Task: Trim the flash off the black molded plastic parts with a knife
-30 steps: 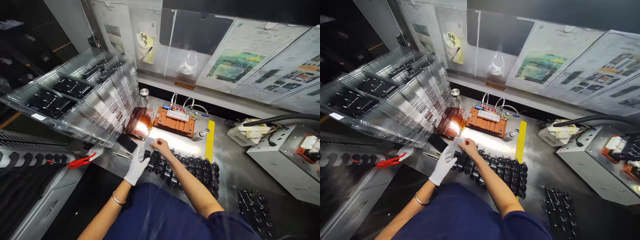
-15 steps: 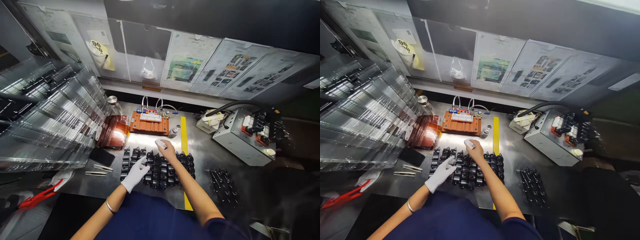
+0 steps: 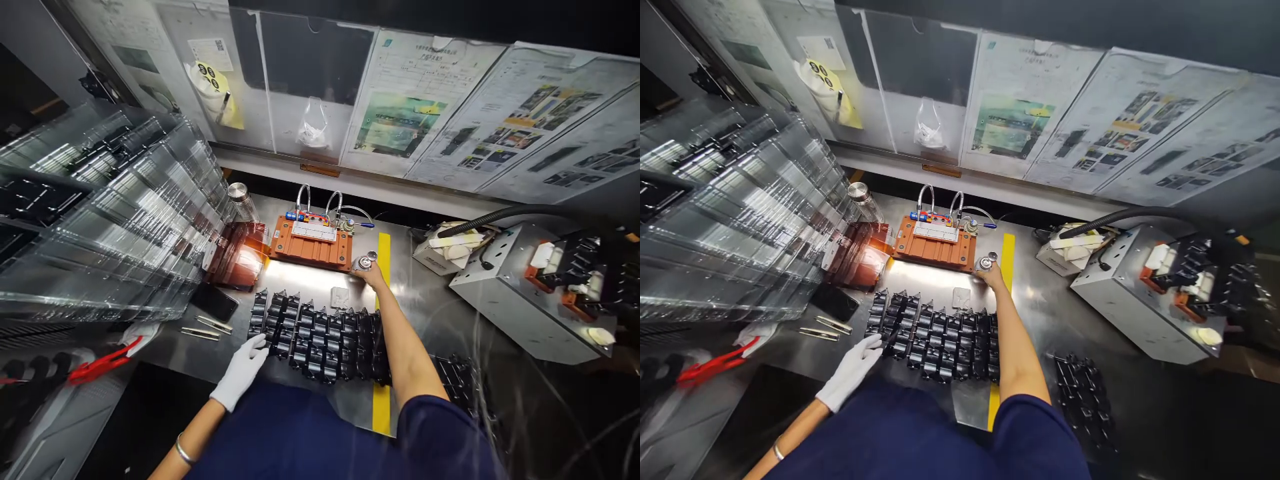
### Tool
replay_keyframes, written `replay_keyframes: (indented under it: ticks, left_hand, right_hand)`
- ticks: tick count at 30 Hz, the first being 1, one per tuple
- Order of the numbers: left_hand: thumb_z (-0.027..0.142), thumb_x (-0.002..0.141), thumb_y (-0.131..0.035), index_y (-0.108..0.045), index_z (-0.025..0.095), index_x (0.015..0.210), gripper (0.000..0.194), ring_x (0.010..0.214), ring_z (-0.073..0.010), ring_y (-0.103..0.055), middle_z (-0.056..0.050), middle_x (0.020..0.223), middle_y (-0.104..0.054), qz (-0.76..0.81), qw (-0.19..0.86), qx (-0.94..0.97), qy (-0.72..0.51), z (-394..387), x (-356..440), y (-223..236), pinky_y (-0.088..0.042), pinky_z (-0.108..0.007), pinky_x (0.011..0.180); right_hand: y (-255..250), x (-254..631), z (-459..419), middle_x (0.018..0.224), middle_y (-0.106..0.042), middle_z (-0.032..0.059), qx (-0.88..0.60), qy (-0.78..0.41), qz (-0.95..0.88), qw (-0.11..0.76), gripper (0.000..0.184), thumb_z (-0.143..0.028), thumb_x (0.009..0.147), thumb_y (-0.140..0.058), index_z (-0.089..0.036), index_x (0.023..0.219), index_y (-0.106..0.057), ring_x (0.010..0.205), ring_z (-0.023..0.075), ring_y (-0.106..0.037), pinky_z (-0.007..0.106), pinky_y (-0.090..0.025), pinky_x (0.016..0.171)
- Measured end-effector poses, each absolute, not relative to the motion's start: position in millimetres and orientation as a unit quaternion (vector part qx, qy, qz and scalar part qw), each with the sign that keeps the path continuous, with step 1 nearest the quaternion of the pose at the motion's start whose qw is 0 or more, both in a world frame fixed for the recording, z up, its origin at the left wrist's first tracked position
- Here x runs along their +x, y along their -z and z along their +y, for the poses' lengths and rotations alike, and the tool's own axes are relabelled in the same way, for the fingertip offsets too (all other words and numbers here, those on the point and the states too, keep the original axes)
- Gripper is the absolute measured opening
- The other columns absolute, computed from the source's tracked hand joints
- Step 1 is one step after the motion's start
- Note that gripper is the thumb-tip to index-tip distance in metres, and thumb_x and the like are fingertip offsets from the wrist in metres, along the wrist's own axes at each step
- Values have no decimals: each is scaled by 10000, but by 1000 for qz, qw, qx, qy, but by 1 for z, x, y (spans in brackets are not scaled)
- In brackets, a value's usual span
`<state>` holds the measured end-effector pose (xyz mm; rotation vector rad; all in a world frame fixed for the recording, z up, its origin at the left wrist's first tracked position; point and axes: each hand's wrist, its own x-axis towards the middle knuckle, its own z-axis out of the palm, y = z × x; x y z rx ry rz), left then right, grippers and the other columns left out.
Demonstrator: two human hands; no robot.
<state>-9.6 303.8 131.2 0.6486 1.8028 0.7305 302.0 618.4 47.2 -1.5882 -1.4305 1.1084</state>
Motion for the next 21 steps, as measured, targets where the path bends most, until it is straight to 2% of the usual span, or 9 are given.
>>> replay_keyframes:
  ticks: [4,7,10,12,16,21]
  left_hand:
    - [420,647,-631,-602,100,1144,592,1051,-250,-634,-176,1151,-668,746,530,272,-298,299,-3,-138,-448,-387,981]
    - [403,640,-627,-607,102,1124,571,1028,-252,-644,-176,1144,-672,755,525,261,-294,300,2,-136,-453,-397,974]
    - [397,641,-619,-607,102,1127,569,984,-251,-657,-173,1123,-681,765,513,259,-290,304,5,-135,-461,-407,961]
    - [398,648,-615,-606,107,1138,570,981,-246,-656,-166,1125,-681,763,512,270,-288,306,6,-135,-460,-403,960]
    - [410,657,-614,-611,114,1145,570,977,-237,-653,-159,1124,-680,756,514,290,-283,311,10,-138,-461,-392,956]
    - [415,647,-614,-597,83,1161,613,1019,-250,-635,-187,1145,-662,752,523,284,-284,314,18,-136,-454,-392,958]
  right_hand:
    - [-34,308,625,788,-661,30,-611,-448,-560,335,584,-360,381,-813,-162,866,-556,735,204,-616,392,-503,747]
    - [-31,311,619,915,-656,69,-617,-421,-563,352,679,-376,387,-822,-152,969,-552,833,217,-610,394,-489,796]
    - [-32,311,611,1072,-604,103,-635,-370,-559,384,717,-427,454,-798,-157,1062,-533,987,243,-564,411,-450,873]
    - [-34,310,608,1095,-578,105,-648,-337,-554,400,641,-456,512,-763,-159,1039,-551,1047,258,-526,421,-425,904]
    - [-35,306,605,1031,-576,81,-656,-296,-554,419,453,-442,555,-734,-170,893,-604,1050,258,-510,402,-422,905]
    - [-34,302,604,1064,-559,93,-664,-272,-543,436,407,-410,582,-720,-162,894,-636,1050,248,-523,384,-435,898]
